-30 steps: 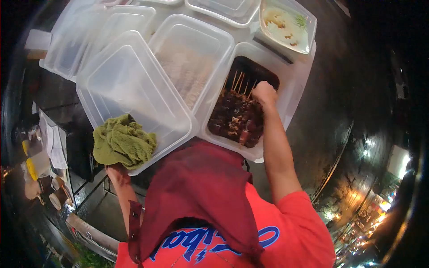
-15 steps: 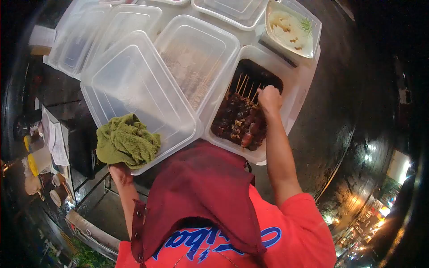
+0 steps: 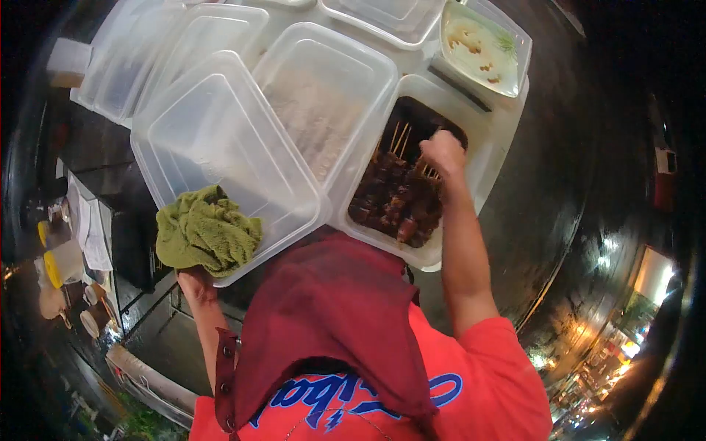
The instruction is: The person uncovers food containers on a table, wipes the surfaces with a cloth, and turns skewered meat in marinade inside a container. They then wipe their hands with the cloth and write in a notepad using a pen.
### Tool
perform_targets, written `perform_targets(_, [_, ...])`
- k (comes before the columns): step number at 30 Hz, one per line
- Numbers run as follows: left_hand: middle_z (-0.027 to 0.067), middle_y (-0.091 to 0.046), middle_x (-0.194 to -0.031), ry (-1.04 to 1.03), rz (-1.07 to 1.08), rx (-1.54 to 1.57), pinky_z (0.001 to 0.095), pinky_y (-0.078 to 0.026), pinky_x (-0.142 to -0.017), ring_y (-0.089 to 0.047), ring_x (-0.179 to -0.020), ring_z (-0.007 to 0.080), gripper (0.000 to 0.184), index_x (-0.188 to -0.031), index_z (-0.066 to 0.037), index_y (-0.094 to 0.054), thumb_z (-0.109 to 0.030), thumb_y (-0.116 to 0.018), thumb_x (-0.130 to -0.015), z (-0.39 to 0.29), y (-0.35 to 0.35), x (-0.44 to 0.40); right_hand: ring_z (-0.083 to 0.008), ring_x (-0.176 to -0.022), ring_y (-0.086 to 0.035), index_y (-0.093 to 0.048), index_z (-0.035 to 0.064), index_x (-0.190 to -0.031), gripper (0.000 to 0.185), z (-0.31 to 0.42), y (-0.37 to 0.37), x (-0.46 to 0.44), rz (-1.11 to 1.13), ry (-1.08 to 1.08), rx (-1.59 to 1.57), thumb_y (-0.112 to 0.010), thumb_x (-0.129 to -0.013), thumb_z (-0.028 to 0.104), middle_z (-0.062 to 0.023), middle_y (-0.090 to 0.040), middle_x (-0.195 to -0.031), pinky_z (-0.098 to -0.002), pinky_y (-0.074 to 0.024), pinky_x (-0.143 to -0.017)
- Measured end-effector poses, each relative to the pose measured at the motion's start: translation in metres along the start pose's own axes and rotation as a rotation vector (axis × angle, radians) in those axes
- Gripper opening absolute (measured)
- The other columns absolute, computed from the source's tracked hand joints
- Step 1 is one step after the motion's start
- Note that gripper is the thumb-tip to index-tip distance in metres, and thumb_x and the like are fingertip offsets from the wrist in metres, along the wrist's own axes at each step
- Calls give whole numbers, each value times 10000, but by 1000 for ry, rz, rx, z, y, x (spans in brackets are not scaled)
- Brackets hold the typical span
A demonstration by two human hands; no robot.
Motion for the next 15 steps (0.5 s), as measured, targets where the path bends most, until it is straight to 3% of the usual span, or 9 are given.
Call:
perform_targets(6, [108,-526,-1229,-19,29,-91,416,-466,-888,-535,-1087,266,406,-1274,-38,-457,-223,-515,-917,-8,-28,7,-395,-943,-607,-645,-61,-912,347,-23,61,4,-111,-77,-40,-552,-731,219,-246,-632,-986,-450,-466,-836])
perform_targets(8, [108,-526,-1228,-59,65,-212,416,-467,-887,-535,-1087,266,406,-1273,-38,-458,-223,-517,-916,-15,-63,7,-400,-974,-594,-641,-49,-944,360,-23,61,1,-111,-85,-6,-552,-734,230,-255,-619,-1019,-455,-463,-846])
perform_targets(11, [102,-537,-1212,49,94,12,401,-485,-859,-554,-1061,251,430,-1265,-33,-464,-238,-559,-898,5,-53,-40,-400,-997,-585,-639,-33,-971,365,-19,56,-2,-62,-72,13,-552,-737,233,-255,-612,-1042,-453,-460,-856])
perform_targets(15, [91,-544,-1195,46,272,-58,372,-481,-867,-561,-1043,223,454,-1260,-19,-457,-191,-609,-867,0,-90,-53,-399,-1008,-582,-640,-27,-980,362,-29,31,-13,-33,-56,-9,-542,-740,226,-250,-610,-1057,-444,-460,-862])
Point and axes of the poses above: each hand's wrist, its own x-axis away from the middle knuckle, its own y-axis out of the back of the hand, z = x × y, the point moved 1 cm from there along -x, towards the middle knuckle
